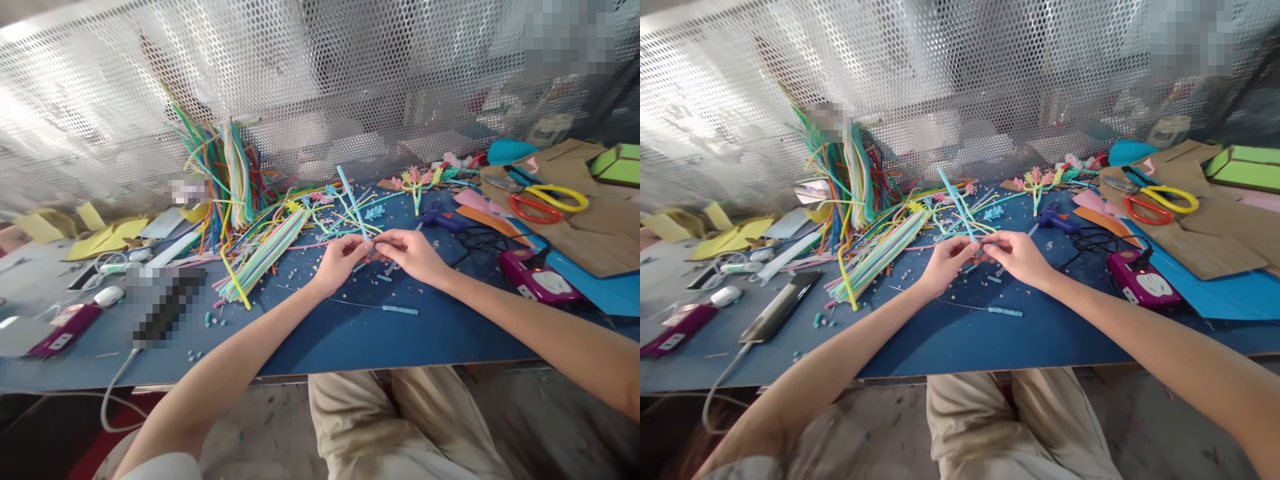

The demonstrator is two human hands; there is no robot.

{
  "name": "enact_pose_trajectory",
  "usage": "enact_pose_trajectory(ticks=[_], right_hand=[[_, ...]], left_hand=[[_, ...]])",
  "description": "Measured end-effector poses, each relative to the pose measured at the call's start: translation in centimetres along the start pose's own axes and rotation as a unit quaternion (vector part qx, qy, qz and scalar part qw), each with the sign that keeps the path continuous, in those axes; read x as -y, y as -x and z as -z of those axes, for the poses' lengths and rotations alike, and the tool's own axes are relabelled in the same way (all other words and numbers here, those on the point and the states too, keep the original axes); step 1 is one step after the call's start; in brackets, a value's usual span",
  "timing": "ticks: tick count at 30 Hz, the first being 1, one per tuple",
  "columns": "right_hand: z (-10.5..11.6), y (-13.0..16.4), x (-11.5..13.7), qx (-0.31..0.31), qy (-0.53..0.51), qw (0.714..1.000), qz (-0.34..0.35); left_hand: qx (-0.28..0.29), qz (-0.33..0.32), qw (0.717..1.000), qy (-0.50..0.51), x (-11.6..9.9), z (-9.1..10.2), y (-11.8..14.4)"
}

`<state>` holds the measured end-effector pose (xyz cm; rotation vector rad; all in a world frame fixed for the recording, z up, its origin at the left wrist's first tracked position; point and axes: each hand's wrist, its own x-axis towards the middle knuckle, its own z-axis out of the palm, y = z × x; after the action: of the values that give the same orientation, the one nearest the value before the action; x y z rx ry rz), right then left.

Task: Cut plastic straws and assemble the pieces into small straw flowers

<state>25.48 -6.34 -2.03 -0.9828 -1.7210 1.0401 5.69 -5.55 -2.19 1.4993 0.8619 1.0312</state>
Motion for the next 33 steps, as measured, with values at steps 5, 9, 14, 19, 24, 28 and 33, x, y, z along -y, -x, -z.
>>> enact_pose_trajectory(ticks=[5,9,14,19,24,28,33], right_hand=[[0.1,0.0,-0.1,-0.028,0.055,0.998,0.03],[0.4,0.0,0.0,-0.038,0.049,0.997,0.04],[0.5,-0.3,-0.6,-0.047,-0.003,0.999,0.005],[0.6,-0.9,-1.0,-0.139,-0.139,0.98,-0.005],[0.8,-1.1,-0.9,-0.146,-0.201,0.968,-0.036],[0.5,-0.8,-1.1,-0.038,-0.113,0.992,-0.029],[0.3,-0.5,-0.8,-0.012,-0.01,1.0,0.016]], left_hand=[[-0.006,-0.006,0.999,-0.038,-0.1,0.0,0.1],[-0.003,0.002,0.998,-0.062,-0.2,-0.2,0.3],[0.008,0.001,0.999,-0.044,-0.3,-0.2,0.2],[0.008,0.006,1.0,-0.022,0.0,0.0,0.1],[0.016,0.024,1.0,0.003,0.2,-0.1,0.0],[0.023,0.031,0.999,-0.012,0.1,0.0,0.1],[0.018,0.025,0.999,-0.043,-0.3,0.2,0.2]])
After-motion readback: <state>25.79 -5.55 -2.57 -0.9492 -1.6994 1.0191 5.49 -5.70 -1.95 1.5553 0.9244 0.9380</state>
